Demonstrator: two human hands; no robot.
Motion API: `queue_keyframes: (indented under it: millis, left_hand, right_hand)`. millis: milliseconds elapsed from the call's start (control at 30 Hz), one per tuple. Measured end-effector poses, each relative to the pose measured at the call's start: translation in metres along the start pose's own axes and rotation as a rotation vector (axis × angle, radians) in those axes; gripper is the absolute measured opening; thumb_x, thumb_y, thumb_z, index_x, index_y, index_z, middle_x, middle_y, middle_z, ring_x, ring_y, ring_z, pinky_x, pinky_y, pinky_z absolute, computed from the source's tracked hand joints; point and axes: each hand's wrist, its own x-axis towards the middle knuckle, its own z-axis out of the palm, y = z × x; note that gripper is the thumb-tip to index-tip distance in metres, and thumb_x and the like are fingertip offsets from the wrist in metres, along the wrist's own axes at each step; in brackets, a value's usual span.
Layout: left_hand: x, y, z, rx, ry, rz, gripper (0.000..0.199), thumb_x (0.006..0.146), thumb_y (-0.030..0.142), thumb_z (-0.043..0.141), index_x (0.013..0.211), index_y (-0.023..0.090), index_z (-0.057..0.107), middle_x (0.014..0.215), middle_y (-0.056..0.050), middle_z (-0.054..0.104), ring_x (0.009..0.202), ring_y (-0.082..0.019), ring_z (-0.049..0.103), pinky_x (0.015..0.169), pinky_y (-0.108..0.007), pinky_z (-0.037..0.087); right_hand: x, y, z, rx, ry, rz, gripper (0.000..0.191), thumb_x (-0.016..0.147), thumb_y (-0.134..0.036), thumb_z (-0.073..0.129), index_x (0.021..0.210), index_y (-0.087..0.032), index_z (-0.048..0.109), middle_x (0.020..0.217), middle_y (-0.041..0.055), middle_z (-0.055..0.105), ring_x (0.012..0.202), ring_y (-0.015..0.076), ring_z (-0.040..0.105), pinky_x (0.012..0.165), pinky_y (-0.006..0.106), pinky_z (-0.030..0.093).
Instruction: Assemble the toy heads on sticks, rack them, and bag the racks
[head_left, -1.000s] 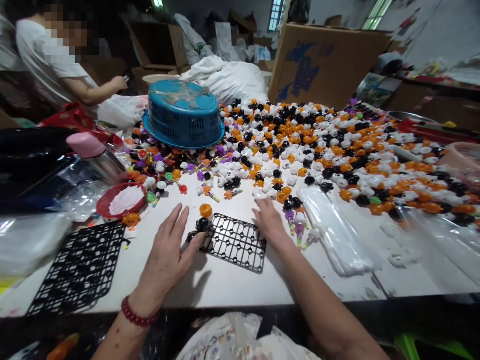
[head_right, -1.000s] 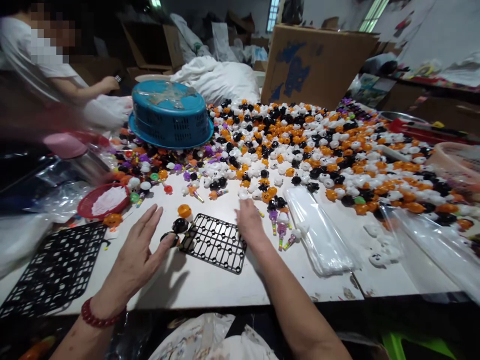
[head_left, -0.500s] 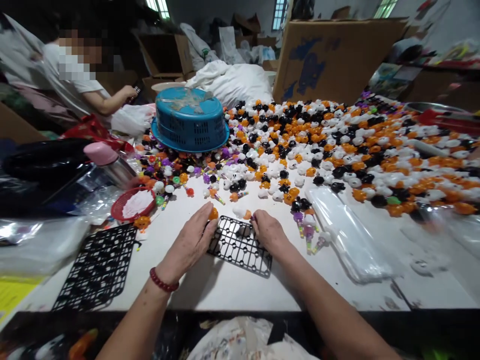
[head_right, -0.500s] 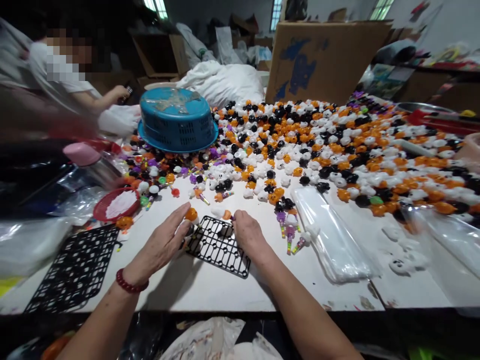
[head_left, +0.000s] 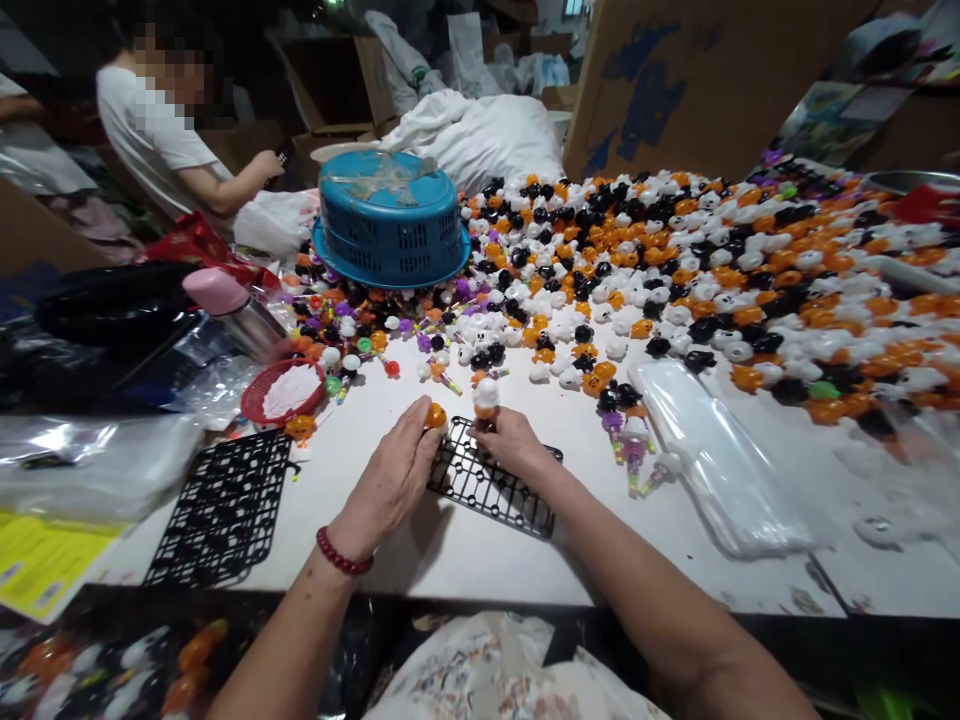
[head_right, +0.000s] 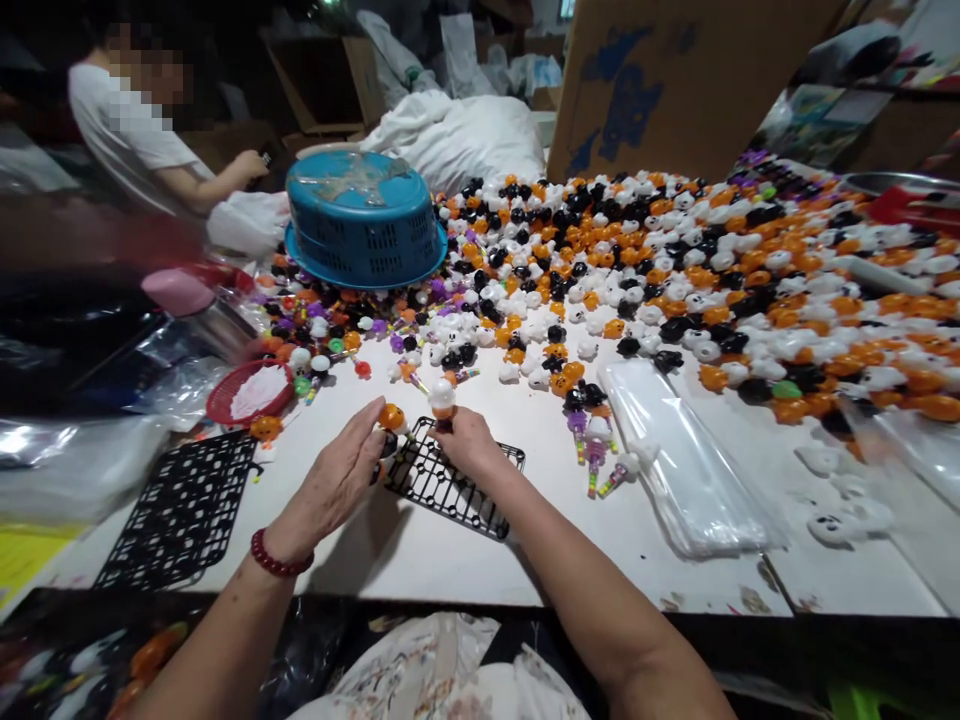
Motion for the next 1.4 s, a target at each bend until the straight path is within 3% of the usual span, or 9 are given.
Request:
queue_keyframes:
  millis: [167,533,733,900,1033,1100,1200,1300,1400]
  left_hand:
    - [0.001,0.002,0.002,-0.015,-0.003,-0.014,0.059,0.103,0.048,0.029,0.146,0.010,0.042,0.152,-0.015,0.046,0.142,-0.023,0.042,0.121,-0.046,0.032]
    - [0.002,0.001,0.007,-0.053,-0.017,-0.039,0.063,0.102,0.051,0.028,0.148,0.010,0.040,0.154,-0.015,0.042,0.145,-0.022,0.038,0.123,-0.045,0.028]
    - [0.002,0.004,0.007,-0.055,0.003,-0.041,0.063,0.101,0.052,0.029,0.147,0.010,0.041,0.153,-0.016,0.043,0.144,-0.023,0.039,0.123,-0.044,0.030]
    - [0.004,0.003,0.009,-0.046,-0.004,-0.041,0.065,0.101,0.054,0.027,0.147,0.010,0.041,0.152,-0.016,0.045,0.143,-0.024,0.040,0.122,-0.047,0.031]
    - [0.007,0.006,0.004,0.004,0.064,-0.036,0.063,0.101,0.052,0.029,0.146,0.009,0.043,0.149,-0.018,0.048,0.139,-0.028,0.046,0.117,-0.052,0.037]
    - [0.005,0.013,-0.002,0.054,0.163,0.050,0.057,0.102,0.044,0.032,0.146,0.010,0.043,0.147,-0.019,0.050,0.137,-0.031,0.047,0.115,-0.055,0.040]
    - [-0.013,0.027,-0.008,0.102,0.281,0.270,0.050,0.099,0.029,0.045,0.148,0.018,0.043,0.144,-0.015,0.053,0.134,-0.030,0.051,0.114,-0.053,0.041]
    - [-0.043,0.033,-0.001,0.116,0.164,0.482,0.055,0.094,0.020,0.055,0.147,0.027,0.043,0.137,-0.008,0.059,0.124,-0.025,0.059,0.106,-0.043,0.051]
    - [-0.069,0.021,0.023,0.188,0.043,0.598,0.051,0.094,0.018,0.054,0.144,0.023,0.046,0.129,-0.010,0.064,0.116,-0.024,0.063,0.098,-0.038,0.056]
  right_hand:
    - [0.028,-0.001,0.016,0.219,0.001,0.023,0.005,0.083,-0.014,0.062,0.085,-0.018,0.065,0.074,-0.0017,0.067,0.070,0.0142,0.061,0.067,0.023,0.044]
    - [0.042,0.008,0.032,0.083,0.099,-0.119,0.010,0.084,-0.016,0.064,0.093,-0.018,0.070,0.088,0.0033,0.074,0.081,0.0172,0.065,0.075,0.024,0.045]
    - [0.045,0.012,0.030,-0.024,0.047,-0.201,0.011,0.086,-0.014,0.060,0.089,-0.016,0.070,0.085,0.0037,0.073,0.077,0.0168,0.063,0.071,0.024,0.043]
    - [0.046,0.013,0.028,-0.094,0.029,-0.209,0.011,0.085,-0.014,0.061,0.092,-0.016,0.070,0.093,0.0055,0.072,0.085,0.0181,0.062,0.078,0.025,0.044]
    - [0.050,0.009,0.031,-0.175,-0.005,-0.260,0.013,0.090,-0.014,0.059,0.097,-0.015,0.069,0.098,0.0064,0.070,0.090,0.0181,0.061,0.083,0.026,0.044]
    - [0.051,0.007,0.029,-0.211,-0.025,-0.268,0.011,0.090,-0.015,0.060,0.096,-0.015,0.069,0.097,0.0064,0.069,0.090,0.0180,0.062,0.083,0.026,0.045]
    - [0.034,0.010,0.011,-0.201,0.032,-0.273,0.015,0.090,-0.020,0.066,0.104,-0.016,0.067,0.103,0.0059,0.068,0.096,0.0171,0.061,0.086,0.026,0.045]
    - [-0.016,0.025,-0.024,-0.206,0.209,-0.268,0.022,0.094,-0.030,0.062,0.112,-0.016,0.062,0.110,0.0078,0.063,0.098,0.0173,0.059,0.086,0.028,0.047]
    - [-0.078,0.055,-0.066,-0.485,0.419,-0.064,0.015,0.092,-0.029,0.064,0.094,-0.014,0.064,0.104,0.0118,0.060,0.096,0.0232,0.055,0.086,0.035,0.045]
